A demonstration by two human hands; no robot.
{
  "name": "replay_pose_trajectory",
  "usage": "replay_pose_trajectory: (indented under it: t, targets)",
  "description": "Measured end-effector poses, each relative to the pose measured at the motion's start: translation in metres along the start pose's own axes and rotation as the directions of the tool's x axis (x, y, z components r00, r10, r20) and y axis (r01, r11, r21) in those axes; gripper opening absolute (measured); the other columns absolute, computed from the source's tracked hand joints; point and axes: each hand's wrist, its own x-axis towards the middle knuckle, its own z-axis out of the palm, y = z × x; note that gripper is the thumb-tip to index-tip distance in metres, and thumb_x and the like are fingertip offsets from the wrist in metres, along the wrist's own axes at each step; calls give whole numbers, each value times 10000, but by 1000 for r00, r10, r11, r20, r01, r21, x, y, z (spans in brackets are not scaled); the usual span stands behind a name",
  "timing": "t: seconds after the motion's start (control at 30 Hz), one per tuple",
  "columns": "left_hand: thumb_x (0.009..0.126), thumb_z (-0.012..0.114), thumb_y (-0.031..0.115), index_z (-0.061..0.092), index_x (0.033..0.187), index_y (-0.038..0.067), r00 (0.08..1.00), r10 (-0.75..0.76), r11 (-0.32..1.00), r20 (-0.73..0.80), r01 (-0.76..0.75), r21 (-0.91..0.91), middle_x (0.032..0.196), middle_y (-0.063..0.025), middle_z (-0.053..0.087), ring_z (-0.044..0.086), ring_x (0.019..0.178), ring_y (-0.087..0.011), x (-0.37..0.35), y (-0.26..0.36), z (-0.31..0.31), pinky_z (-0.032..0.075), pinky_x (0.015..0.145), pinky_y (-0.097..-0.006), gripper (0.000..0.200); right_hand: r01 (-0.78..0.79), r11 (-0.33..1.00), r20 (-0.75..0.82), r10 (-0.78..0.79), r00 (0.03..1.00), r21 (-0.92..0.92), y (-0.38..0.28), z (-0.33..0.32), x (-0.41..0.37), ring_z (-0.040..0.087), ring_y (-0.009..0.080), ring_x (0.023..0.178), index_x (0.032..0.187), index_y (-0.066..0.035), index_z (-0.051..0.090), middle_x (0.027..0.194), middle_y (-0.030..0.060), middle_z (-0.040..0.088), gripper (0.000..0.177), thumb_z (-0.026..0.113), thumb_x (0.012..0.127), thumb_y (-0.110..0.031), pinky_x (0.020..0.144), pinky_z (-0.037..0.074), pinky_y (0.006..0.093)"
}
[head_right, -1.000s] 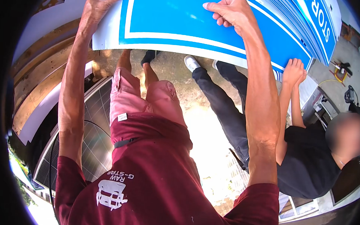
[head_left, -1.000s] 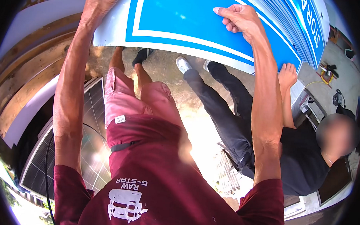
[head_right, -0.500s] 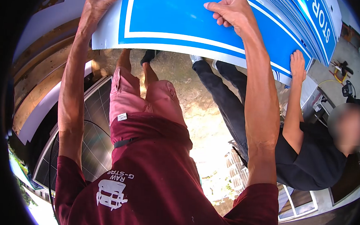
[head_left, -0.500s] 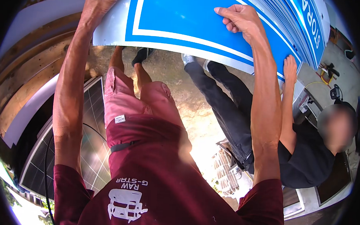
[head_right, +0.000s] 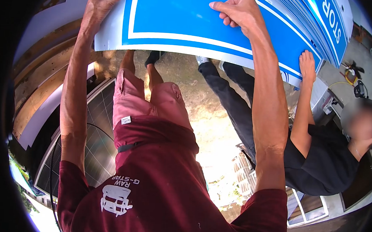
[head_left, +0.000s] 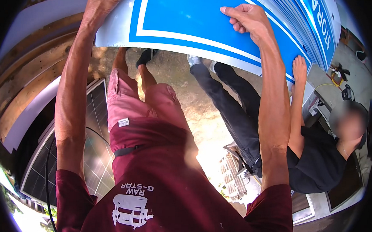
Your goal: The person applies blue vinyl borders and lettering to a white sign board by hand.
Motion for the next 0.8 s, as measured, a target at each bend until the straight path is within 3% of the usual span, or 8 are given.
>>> replay_pose_trajectory:
  t: [0.3, 0.5, 0.7, 0.8]
  targets:
    - [626, 902, 546, 467, 1367, -119, 1000, 16, 1000, -26, -15, 22, 1134, -265, 669, 694, 951, -303, 1, -5, 0, 574, 835, -373, 1086, 14, 996, 55, -19, 998, 88, 4, -3, 2, 617, 95, 555, 828, -24, 710, 662, 67, 670, 286, 844, 810, -276, 494, 445, 176]
    - [636, 899, 533, 465, 1378, -105, 1000, 3, 1000, -18, -2, 4, 1143, -260, 667, 694, 948, -295, 0, -3, 2, 576, 824, -372, 1070, -14, 1000, 8, 14, 1000, 8, 3, -1, 1, 623, 98, 559, 855, -23, 723, 658, 66, 671, 295, 826, 826, -298, 492, 446, 179]
    - [651, 898, 504, 454, 1403, -82, 1000, 26, 1000, -16, -26, -3, 1148, -254, 667, 694, 942, -294, -2, 1, 1, 581, 813, -375, 1052, -6, 993, 43, 1, 999, 115, 5, -1, -4, 649, 119, 599, 889, -2, 724, 719, 96, 688, 254, 797, 849, -242, 552, 499, 212]
    - [664, 896, 489, 442, 1416, -74, 999, 26, 1000, -23, -26, -2, 1154, -255, 666, 693, 948, -294, -1, 4, 1, 582, 811, -377, 1043, 168, 963, -87, -152, 984, 211, 11, 9, -23, 695, 157, 657, 1035, -6, 727, 851, 103, 744, 243, 738, 893, -204, 608, 563, 265]
